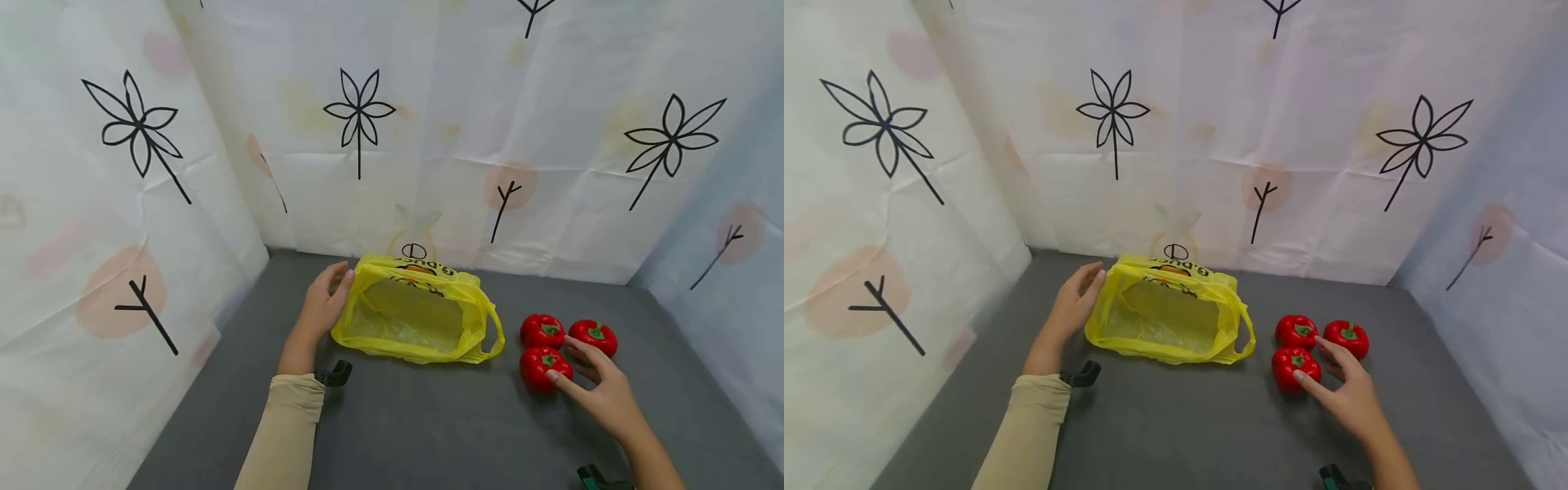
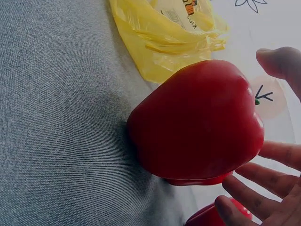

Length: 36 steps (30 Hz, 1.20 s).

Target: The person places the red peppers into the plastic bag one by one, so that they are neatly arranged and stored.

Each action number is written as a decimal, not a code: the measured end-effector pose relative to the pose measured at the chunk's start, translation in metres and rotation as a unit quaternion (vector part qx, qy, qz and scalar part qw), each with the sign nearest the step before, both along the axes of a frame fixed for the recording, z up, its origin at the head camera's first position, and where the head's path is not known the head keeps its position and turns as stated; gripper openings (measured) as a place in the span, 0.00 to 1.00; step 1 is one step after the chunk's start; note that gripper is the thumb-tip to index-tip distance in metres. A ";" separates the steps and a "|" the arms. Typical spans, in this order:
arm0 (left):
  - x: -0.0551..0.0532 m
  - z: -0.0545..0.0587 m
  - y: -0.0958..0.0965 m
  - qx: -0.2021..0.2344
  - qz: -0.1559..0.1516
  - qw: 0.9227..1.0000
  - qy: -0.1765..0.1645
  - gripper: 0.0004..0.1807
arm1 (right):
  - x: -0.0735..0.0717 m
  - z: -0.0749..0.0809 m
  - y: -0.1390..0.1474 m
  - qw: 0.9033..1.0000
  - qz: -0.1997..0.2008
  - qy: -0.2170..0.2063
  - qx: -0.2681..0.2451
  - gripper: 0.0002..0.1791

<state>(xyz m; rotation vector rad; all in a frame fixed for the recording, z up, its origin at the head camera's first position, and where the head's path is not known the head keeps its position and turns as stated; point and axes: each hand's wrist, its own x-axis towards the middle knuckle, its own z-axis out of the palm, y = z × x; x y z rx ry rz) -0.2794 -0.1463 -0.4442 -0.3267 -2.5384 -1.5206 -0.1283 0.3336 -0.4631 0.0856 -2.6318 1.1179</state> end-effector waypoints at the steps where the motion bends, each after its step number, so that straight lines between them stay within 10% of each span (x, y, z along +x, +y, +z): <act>1: -0.001 0.002 0.002 -0.001 -0.003 1.000 0.003 0.34 | -0.001 0.000 0.000 1.000 0.000 0.002 -0.001 0.39; 20: -0.012 0.010 0.009 -0.002 -0.011 1.000 0.018 0.31 | -0.006 0.000 0.001 1.000 -0.001 0.009 0.002 0.39; 36: -0.007 -0.019 0.009 0.003 -0.007 1.000 0.000 0.30 | 0.003 -0.010 -0.003 0.999 -0.003 -0.047 0.013 0.42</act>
